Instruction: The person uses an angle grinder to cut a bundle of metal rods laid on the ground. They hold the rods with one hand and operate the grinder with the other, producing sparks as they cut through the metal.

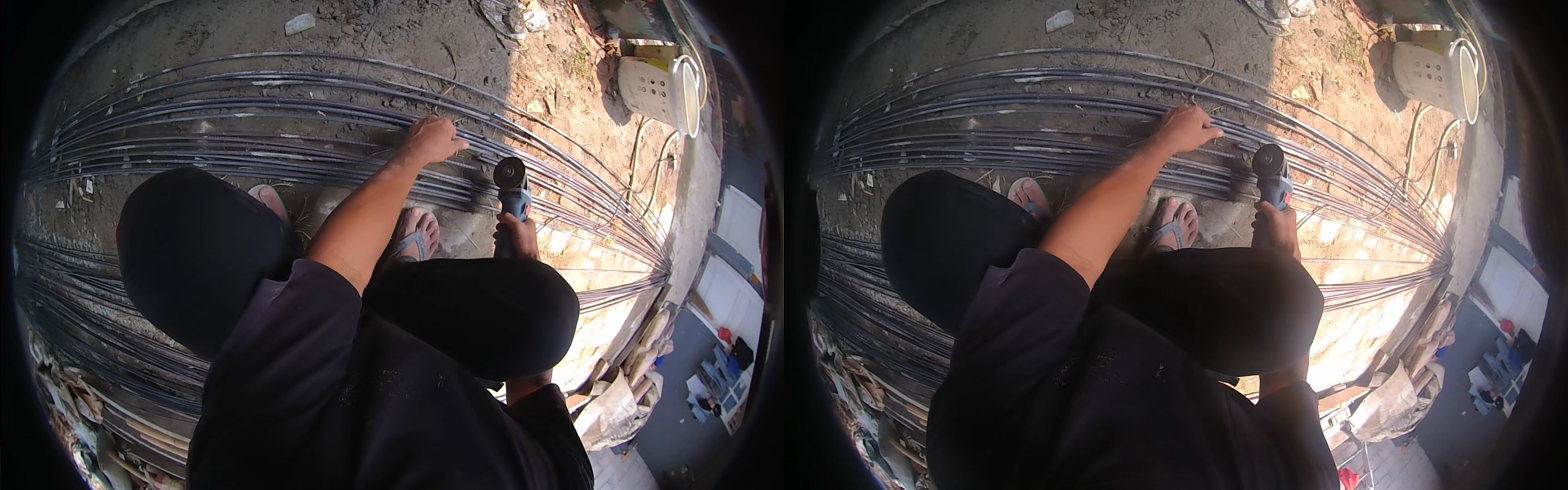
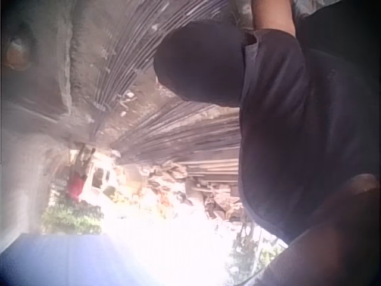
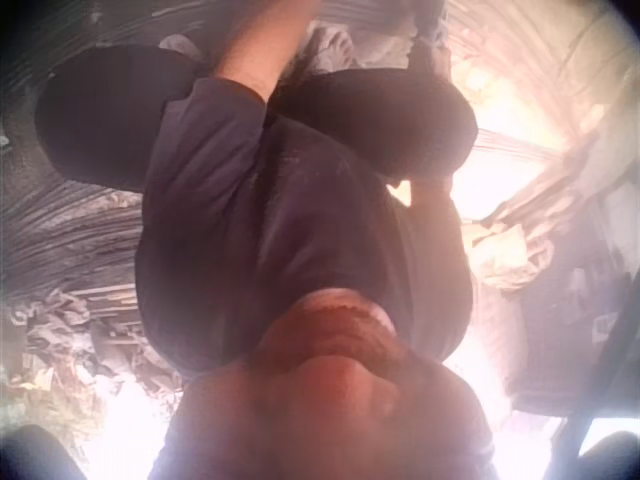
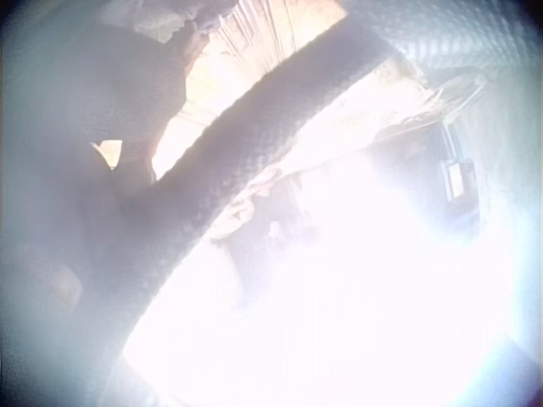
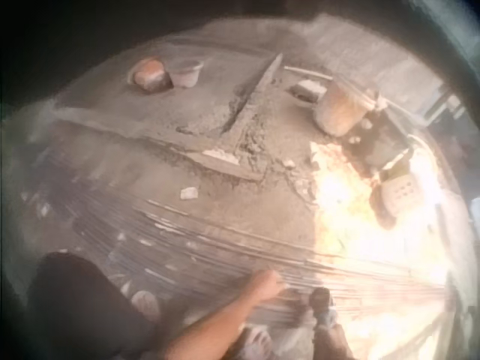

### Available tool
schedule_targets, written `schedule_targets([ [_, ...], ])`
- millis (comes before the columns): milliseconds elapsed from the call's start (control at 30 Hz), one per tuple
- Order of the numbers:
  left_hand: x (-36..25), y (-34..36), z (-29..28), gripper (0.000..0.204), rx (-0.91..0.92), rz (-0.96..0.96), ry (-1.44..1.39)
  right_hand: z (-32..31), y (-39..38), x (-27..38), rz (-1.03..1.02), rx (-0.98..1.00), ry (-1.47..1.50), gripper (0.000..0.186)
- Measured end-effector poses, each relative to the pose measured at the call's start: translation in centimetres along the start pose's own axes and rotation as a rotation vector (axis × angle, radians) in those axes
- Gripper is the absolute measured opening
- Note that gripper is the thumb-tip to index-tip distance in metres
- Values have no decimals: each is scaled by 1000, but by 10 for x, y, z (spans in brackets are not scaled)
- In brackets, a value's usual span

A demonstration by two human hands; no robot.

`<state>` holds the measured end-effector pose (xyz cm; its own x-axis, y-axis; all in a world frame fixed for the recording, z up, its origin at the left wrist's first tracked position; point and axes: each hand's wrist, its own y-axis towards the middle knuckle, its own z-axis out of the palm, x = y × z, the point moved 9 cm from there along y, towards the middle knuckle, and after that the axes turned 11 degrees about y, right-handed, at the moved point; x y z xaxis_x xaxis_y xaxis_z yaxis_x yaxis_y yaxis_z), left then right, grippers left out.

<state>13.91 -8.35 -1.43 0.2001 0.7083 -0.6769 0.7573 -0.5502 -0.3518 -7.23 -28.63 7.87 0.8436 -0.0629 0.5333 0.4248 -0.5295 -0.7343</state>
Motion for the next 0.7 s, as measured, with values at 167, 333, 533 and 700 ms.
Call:
schedule_targets([
  [167,3,7,-20,27,-171,-18,92,-34,-26,4,27,-42,189,33],
  [333,-3,11,-38,21,-201,81,454,-59,-32,4,-63,-89,234,31],
  [533,10,22,-24,31,31,-3,460,-42,-38,-13,-31,-31,337,24],
  [700,16,29,-18,38,81,-17,479,-24,-42,-19,-7,25,415,17],
])
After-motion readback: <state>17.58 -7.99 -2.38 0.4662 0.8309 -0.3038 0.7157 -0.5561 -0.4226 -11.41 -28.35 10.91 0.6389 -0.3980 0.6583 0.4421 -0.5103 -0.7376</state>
